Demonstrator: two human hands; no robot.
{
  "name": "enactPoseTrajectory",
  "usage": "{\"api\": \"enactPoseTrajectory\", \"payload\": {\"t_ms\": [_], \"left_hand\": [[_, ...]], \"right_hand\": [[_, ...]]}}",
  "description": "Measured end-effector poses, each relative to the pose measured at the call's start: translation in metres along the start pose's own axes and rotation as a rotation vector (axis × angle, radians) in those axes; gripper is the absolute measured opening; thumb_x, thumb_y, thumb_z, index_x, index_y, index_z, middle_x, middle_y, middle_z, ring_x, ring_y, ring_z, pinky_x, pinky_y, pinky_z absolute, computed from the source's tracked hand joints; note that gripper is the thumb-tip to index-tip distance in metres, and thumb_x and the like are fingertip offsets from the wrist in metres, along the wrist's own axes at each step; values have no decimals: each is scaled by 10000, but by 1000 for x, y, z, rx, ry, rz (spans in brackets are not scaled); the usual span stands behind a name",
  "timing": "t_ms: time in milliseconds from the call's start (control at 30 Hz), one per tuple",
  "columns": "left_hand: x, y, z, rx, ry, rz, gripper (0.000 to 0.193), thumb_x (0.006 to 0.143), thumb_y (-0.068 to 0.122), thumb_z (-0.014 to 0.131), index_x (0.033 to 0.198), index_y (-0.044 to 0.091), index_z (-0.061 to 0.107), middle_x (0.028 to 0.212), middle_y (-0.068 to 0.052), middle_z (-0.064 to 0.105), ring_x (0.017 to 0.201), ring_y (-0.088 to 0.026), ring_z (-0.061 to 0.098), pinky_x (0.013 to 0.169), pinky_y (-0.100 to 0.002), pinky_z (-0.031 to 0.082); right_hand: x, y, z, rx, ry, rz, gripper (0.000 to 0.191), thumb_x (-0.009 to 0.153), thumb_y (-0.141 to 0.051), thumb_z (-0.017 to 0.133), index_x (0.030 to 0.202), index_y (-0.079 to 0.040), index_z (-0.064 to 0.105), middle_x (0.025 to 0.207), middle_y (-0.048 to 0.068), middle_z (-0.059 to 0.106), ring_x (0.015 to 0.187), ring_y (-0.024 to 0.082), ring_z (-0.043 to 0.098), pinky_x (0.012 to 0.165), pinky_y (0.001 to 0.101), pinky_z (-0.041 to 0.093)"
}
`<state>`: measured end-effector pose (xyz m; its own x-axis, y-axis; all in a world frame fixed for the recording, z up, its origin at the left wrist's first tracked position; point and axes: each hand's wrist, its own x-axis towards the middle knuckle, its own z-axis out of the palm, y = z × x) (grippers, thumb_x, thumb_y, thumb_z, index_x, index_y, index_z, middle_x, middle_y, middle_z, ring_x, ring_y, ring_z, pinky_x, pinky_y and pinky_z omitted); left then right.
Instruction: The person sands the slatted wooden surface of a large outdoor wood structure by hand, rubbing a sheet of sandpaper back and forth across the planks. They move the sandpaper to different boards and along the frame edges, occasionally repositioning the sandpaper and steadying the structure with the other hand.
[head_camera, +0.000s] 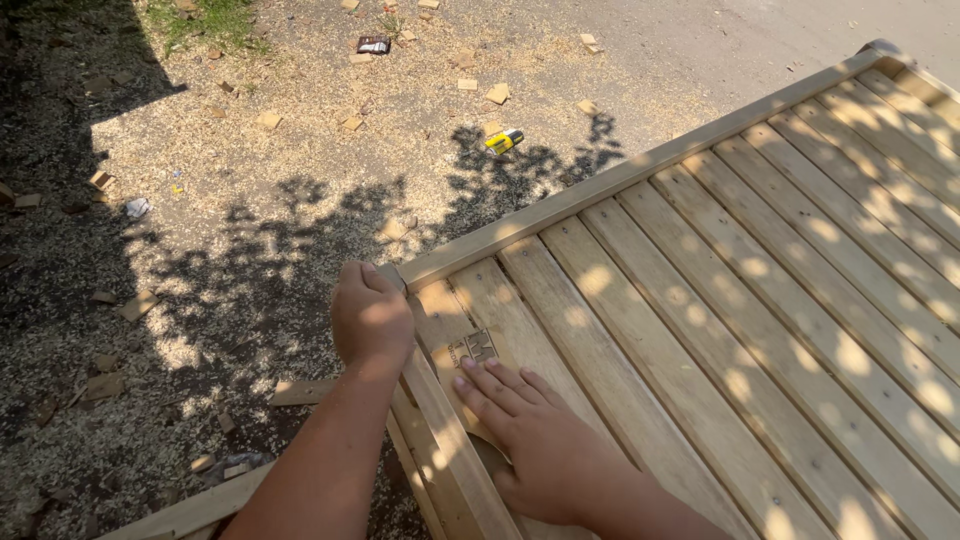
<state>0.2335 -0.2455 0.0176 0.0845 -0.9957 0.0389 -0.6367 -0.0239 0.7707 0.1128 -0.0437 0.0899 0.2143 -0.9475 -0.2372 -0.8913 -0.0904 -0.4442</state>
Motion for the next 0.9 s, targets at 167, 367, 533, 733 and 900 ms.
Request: {"api": "enactPoseTrajectory", "payload": {"t_ms": [167,367,533,733,900], "left_hand": [[-2,1,-1,-14,37,31,307,1060,294,405,1038,56,599,1004,-215,658,923,-449,644,777,-569,497],[-3,7,-8,-26,27,6,307,1044,294,406,1018,58,602,976,-192,669,905,-439,644,762,-564,490],[-5,8,-12,-42,-27,-32,362,1087,303,368,982,33,586,913,-199,666,839,-430,650,755,-543,486],[-3,5,-9,-75,17,26,354,1083,298,381,1000,27,594,900,-200,664,823,-428,647,743,-537,489],[0,-2,-8,-86,0,10,359,1088,298,386,1004,16,592,905,-211,667,823,-424,649,757,-531,491]], "right_hand": [[7,9,19,-85,131,21,764,891,-255,573,1597,-132,310,1639,88,326,1504,294,263,1216,485,170],[87,16,9,-238,272,-58,676,979,-345,457,1582,-93,282,1634,106,309,1541,287,211,1245,504,93],[72,17,20,-217,231,-58,674,1004,-325,403,1630,-141,236,1680,64,266,1563,281,153,1246,507,36],[46,19,10,-92,131,-82,645,996,-300,411,1622,-215,276,1707,-5,245,1579,233,125,1245,516,21],[68,17,10,-91,176,-76,564,1041,-289,398,1596,-223,324,1698,-14,270,1582,227,152,1259,538,29]]}}
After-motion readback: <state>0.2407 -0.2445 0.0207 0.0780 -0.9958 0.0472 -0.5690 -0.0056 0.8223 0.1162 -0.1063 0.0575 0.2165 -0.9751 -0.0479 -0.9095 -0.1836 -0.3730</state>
